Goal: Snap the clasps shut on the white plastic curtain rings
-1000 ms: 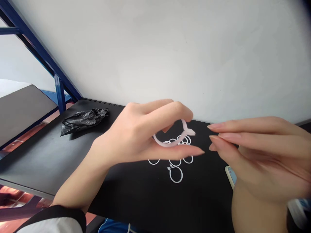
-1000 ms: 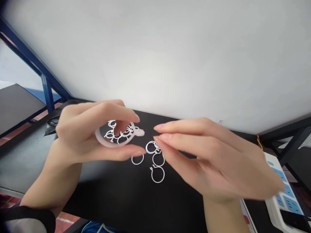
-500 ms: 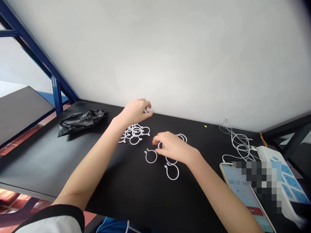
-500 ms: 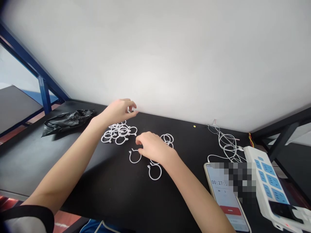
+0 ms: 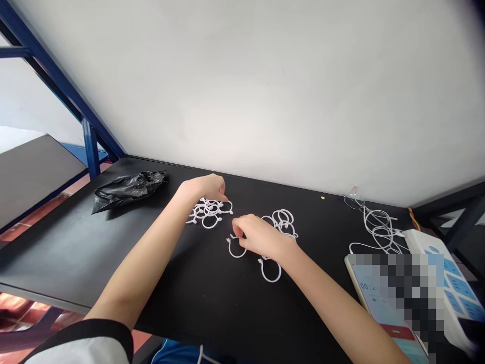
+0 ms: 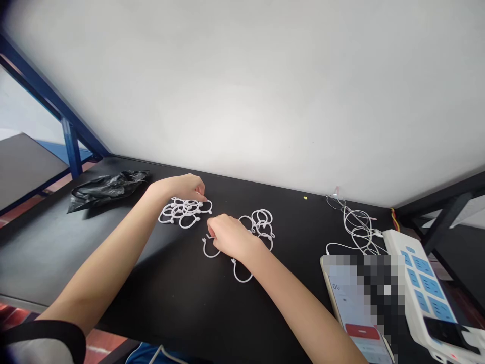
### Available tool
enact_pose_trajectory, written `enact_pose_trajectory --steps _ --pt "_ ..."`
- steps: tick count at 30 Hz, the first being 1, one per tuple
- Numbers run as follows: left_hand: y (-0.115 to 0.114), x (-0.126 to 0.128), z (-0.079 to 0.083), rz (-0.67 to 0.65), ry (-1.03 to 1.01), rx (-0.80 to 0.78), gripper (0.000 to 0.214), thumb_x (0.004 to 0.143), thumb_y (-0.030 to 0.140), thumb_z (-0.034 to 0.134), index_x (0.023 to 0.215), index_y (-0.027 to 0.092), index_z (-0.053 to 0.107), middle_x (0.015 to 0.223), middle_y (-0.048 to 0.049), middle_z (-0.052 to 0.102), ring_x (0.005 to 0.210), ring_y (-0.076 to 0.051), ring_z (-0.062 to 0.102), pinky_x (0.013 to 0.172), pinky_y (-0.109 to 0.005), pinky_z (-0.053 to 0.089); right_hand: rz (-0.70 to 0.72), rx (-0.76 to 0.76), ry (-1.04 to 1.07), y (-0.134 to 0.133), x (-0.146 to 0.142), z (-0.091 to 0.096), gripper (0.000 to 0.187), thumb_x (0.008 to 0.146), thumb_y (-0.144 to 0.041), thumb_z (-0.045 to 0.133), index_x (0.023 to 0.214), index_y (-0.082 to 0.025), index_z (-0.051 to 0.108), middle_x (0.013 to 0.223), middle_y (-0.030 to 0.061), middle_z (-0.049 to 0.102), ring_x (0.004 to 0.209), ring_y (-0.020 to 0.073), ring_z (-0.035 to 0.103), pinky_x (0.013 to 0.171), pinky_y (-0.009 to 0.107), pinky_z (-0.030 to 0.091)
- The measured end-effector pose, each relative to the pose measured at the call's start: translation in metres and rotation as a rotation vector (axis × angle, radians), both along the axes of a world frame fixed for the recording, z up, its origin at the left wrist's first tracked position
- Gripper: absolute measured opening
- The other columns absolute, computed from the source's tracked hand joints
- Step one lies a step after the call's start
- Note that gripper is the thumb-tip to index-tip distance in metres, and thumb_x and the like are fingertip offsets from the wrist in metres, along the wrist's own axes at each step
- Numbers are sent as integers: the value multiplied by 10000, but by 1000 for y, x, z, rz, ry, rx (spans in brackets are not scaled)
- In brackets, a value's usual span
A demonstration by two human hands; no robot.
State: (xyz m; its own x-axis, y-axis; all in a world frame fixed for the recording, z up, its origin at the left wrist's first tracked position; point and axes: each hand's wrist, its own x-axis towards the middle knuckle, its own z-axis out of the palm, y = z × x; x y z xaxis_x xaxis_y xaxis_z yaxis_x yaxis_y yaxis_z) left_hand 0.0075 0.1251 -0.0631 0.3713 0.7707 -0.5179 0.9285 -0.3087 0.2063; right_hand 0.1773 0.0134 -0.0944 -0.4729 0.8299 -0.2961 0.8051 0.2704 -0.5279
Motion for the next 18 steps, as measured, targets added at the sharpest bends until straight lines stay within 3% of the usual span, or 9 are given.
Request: enact_pose_trajectory --steps 5,10,13,14,18 --pt "-3 0 5 7 -19 1 377 771 509 570 929 201 719 1051 -89 728 781 -220 663 623 -284 478 25 -32 124 6 6 1 219 638 33 552 701 -176 538 702 -20 568 537 87 490 485 220 339" --pt "-5 -4 11 -56 -67 -2 407 799 542 554 912 183 709 984 -80 733 807 -223 660 657 -279 470 -15 103 411 7 17 27 163 746 -27 562 790 -181 590 850 -7 617 744 100 601 641 217 489" --pt "-22 -3 28 -138 -197 61 414 854 543 524 1045 208 673 1113 -55 704 929 -210 642 755 -267 467 27 295 815 -3 20 45 166 737 -10 617 739 -176 616 823 -3 636 734 114 628 595 230 519" --pt "-30 -2 36 -196 -330 140 417 890 533 491 1085 203 653 1126 -58 695 951 -206 632 772 -265 463 32 403 928 -7 20 50 168 743 -7 641 744 -175 634 813 2 657 726 120 643 583 238 527" --pt "-67 4 66 -332 -824 287 418 1001 476 344 1175 189 593 1025 -41 695 825 -143 622 709 -243 465 -51 945 1098 -21 20 63 231 735 22 694 835 -187 694 849 24 717 714 146 677 582 287 565"
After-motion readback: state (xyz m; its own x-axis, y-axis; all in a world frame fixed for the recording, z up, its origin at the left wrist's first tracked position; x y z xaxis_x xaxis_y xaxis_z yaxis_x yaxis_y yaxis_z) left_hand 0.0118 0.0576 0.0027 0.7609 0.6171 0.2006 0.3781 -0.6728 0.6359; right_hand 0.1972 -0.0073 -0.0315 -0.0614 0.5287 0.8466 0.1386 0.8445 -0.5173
